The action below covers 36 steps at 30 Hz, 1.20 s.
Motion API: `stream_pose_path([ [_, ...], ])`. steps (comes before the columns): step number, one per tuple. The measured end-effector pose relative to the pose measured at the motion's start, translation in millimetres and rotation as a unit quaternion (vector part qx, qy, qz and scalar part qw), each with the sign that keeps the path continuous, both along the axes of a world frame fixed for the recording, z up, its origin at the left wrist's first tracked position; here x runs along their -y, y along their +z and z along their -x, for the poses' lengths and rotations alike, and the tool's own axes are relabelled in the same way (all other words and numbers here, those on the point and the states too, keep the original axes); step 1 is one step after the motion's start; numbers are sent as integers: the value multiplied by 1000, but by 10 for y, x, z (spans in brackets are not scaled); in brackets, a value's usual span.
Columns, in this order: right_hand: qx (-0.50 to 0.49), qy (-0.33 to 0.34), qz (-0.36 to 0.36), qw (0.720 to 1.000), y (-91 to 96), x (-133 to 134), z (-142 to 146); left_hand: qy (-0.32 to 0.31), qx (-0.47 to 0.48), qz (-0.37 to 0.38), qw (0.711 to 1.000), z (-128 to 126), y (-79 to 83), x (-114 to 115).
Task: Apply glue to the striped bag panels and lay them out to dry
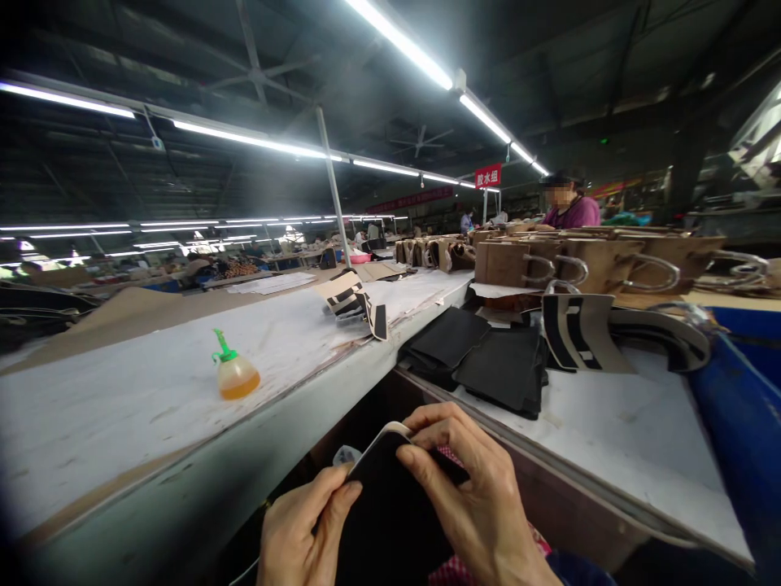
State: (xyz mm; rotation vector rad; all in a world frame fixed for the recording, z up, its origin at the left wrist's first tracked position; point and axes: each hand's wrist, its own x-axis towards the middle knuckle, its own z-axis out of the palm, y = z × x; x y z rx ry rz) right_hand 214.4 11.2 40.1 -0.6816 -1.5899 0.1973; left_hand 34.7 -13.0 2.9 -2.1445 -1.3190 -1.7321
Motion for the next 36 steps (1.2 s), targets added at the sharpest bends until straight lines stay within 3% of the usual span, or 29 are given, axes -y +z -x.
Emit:
stream_pose_path([
  [11,-23,10,-4,1000,-29,-24,20,4,-9,35,999,-4,-20,21],
  [15,-33,26,0,999,-31,-26,17,-43,-5,71,997,18,17,8],
  [23,-20,60,-9,998,13,14,61,-110,61,16,992,-221,271,-94],
  [27,-33,63,-3,997,-14,10,96,-109,52,16,993,-338,388,-119],
  [30,-19,77,8,997,21,-21,9,-118,10,16,993,-250,433,-183],
  [33,50,160,58,984,133,-85,-209,-157,6,44,987,-35,467,-286],
  [36,41,208,136,968,241,-191,-356,-265,90,64,958,119,488,-385],
])
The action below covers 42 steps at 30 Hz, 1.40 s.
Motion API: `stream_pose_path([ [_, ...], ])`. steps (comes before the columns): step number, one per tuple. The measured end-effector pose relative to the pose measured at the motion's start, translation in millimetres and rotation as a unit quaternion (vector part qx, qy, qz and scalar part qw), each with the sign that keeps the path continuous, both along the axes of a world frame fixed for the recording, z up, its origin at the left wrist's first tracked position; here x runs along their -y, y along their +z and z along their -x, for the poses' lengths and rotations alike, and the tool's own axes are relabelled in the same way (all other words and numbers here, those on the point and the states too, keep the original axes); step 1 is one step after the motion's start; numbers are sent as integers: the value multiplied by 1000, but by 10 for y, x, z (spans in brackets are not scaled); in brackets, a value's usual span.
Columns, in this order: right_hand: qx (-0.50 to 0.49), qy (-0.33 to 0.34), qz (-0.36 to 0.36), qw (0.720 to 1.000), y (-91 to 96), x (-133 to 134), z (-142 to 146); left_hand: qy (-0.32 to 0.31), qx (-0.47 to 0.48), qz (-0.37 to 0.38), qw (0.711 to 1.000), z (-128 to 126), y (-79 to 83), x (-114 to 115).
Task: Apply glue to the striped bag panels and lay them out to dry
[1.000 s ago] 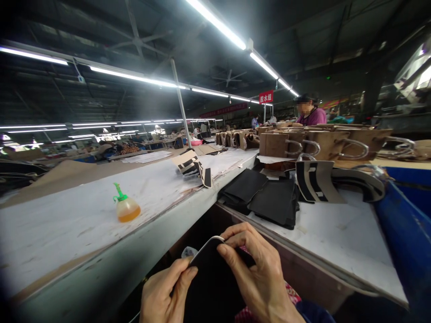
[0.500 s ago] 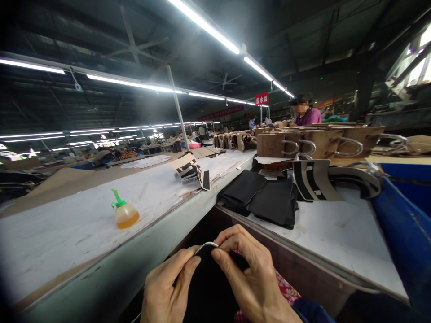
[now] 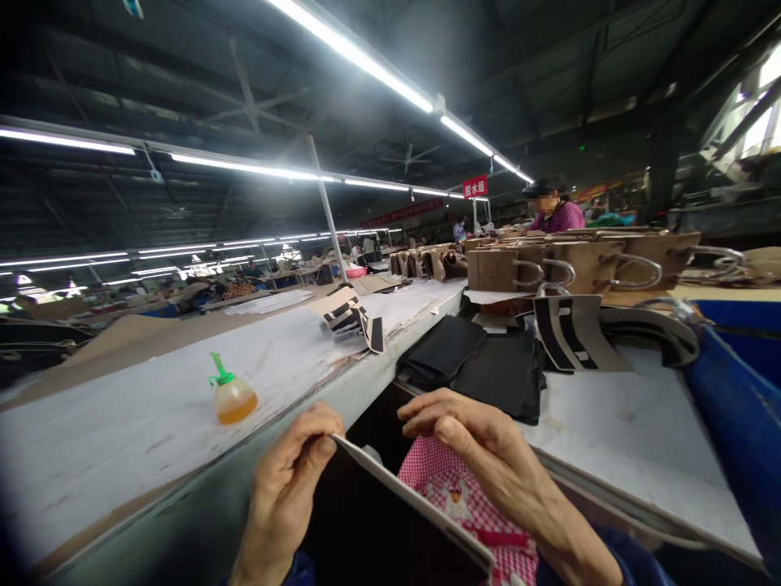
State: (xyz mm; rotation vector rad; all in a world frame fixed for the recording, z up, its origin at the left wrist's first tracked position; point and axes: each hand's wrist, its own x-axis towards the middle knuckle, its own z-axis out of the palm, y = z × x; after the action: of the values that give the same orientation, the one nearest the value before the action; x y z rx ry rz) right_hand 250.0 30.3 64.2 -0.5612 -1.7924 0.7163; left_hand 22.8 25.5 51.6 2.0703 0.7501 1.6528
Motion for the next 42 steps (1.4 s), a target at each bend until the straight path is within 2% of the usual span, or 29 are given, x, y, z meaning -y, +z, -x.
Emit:
stream_pose_path([
  [2,23,48,46,997,15,-87,53,-113,72,4,991,-9,4,-42],
  [5,83,199,125,968,-66,-210,312,-264,136,10,955,-129,7,-54],
  [7,85,264,173,945,-146,-265,483,-307,161,18,938,-166,19,-25],
  [8,77,278,195,937,-175,-278,537,-303,163,22,939,-147,30,3],
  [10,67,272,218,935,-194,-279,564,-251,132,19,959,-26,59,86],
  [12,65,213,206,953,-159,-251,504,-168,76,45,982,162,81,198],
  [14,89,120,138,979,-104,-213,418,-123,34,110,986,334,66,311],
  [16,129,32,43,990,-71,-185,360,-86,30,165,982,424,-1,388],
  [17,150,-8,-5,989,-71,-177,349,-50,32,166,984,432,-51,405],
  [19,188,-74,-83,976,-99,-171,358,64,36,129,989,401,-164,390],
  [21,215,-114,-118,963,-144,-165,383,158,19,87,983,357,-263,329],
  [26,241,-123,-124,955,-212,-113,429,205,-59,42,976,347,-353,204],
  [31,207,-144,-269,930,-276,-39,590,254,-15,74,964,258,-349,239],
  [34,183,-180,-318,913,-327,-9,717,266,3,73,961,196,-376,246],
  [36,167,-196,-317,913,-353,-15,759,255,-7,66,965,173,-396,235],
  [38,150,-173,-262,937,-364,-46,754,240,-19,64,969,153,-402,227],
  [40,138,-104,-147,974,-360,-93,718,223,-19,77,971,129,-387,230],
  [42,126,-22,-23,992,-349,-144,678,202,6,121,972,109,-359,242],
])
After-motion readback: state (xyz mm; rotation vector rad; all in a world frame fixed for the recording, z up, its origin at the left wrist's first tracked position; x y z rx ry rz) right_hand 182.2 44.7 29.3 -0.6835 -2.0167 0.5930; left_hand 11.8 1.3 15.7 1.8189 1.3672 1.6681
